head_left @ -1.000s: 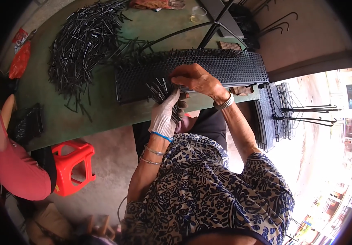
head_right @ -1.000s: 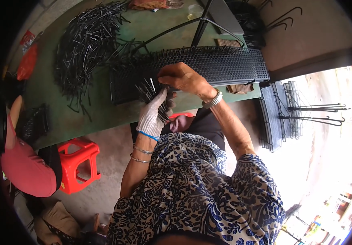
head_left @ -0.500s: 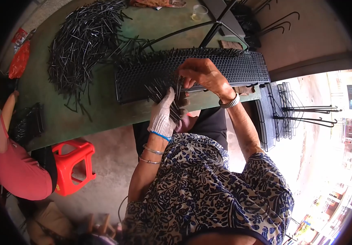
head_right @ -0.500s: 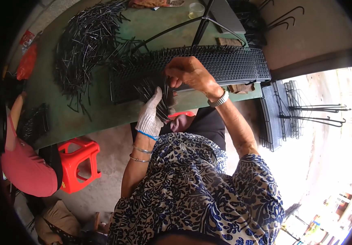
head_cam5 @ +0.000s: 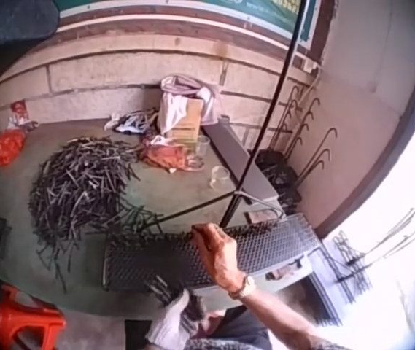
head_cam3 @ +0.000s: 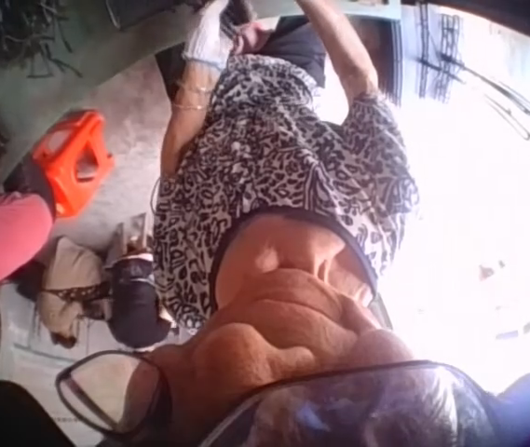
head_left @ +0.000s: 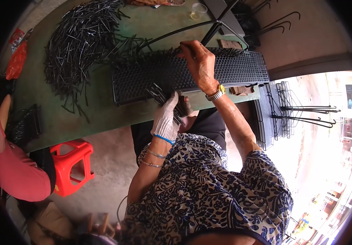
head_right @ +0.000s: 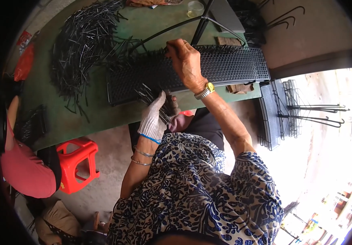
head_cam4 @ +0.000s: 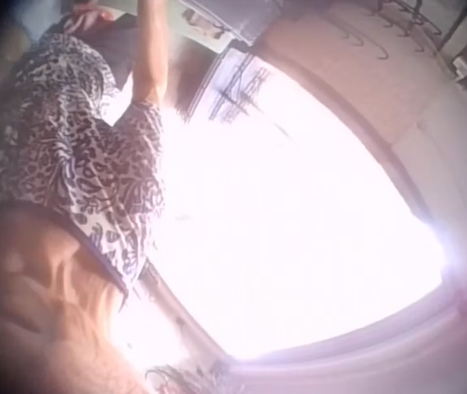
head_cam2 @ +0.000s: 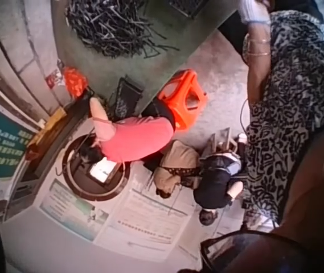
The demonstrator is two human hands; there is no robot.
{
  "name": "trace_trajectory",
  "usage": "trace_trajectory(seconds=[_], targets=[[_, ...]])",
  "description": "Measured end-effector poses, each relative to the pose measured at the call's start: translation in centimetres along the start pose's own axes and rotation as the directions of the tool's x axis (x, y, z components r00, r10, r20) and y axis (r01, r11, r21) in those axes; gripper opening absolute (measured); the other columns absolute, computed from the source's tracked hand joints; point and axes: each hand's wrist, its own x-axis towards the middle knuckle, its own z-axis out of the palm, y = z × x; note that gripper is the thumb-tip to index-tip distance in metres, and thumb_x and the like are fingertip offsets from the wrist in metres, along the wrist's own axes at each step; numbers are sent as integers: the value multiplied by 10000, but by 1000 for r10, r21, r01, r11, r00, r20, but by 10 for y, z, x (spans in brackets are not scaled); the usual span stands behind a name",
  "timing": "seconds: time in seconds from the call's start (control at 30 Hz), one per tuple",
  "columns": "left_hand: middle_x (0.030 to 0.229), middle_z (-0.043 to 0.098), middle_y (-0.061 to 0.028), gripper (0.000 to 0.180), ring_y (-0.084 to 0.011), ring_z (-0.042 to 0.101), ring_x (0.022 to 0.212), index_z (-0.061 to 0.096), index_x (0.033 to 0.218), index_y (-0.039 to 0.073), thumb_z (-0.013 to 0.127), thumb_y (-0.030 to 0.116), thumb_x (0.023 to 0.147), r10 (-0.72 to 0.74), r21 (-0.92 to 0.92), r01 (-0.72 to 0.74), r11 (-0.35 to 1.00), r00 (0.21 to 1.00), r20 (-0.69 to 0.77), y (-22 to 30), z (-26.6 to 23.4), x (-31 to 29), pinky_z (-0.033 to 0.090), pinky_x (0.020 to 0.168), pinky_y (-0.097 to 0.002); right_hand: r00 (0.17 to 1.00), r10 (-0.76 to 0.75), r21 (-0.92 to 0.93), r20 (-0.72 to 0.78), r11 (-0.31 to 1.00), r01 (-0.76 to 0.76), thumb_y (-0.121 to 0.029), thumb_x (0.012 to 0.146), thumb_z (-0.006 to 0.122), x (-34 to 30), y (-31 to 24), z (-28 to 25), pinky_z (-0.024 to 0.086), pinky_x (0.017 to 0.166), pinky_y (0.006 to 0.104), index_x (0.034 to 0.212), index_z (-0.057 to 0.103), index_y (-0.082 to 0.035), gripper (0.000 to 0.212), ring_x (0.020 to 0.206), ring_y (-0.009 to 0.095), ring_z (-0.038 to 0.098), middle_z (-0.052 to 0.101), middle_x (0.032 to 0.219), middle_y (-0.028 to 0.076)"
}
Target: Assembling metal grates by manually inserting metal pegs into pre-drilled holes in a metal frame.
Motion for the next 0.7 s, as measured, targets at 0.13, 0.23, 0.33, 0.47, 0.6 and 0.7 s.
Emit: trace_trajectory(seconds=[0.13,0.23,0.33,0.47,0.6,0.7], targets=[[848,671,-123,225,-200,666,688,601,1032,24,612,230,941,-14,-3,14,1000,1000,-17,6,16,-13,576,568,-361,997,-81,-91,13,992,82,-27,892,620,0,6,-3,505,579,250,986,630,1,99,691,162,701,673,810,109],[813,672,-116,233,-179,648,641,594,1045,30,606,240,945,-10,19,10,1000,1000,19,6,7,-10,552,525,-317,995,-44,-31,95,998,47,-21,871,636,2,6,-4,510,603,270,1006,643,-15,136,709,179,693,671,843,112],[783,673,-106,254,-146,615,587,593,1080,35,609,250,945,-1,66,-2,998,999,46,9,1,-6,504,475,-270,958,-189,-50,214,978,204,-28,841,659,5,17,-1,511,633,292,1000,668,-40,160,740,214,669,654,868,99],[770,671,-94,285,-89,562,538,595,1142,48,618,250,943,3,58,-2,998,1000,-23,14,14,-13,431,429,-216,959,-191,-197,211,952,234,-68,821,681,4,16,0,512,665,325,990,693,-70,170,768,244,636,627,876,79],[828,638,-59,264,-74,534,577,583,1163,87,571,270,973,15,88,-22,996,996,85,18,9,-13,421,470,-205,965,-155,-347,211,911,222,-138,823,698,1,18,1,513,681,359,1018,711,-100,199,759,258,618,606,878,74],[829,639,-59,272,-74,534,577,581,1170,80,569,268,974,12,134,-20,991,998,59,18,17,-16,416,466,-201,971,-174,-359,164,906,224,-173,832,705,-9,23,0,511,701,358,1047,712,-102,227,772,255,621,608,890,84]])
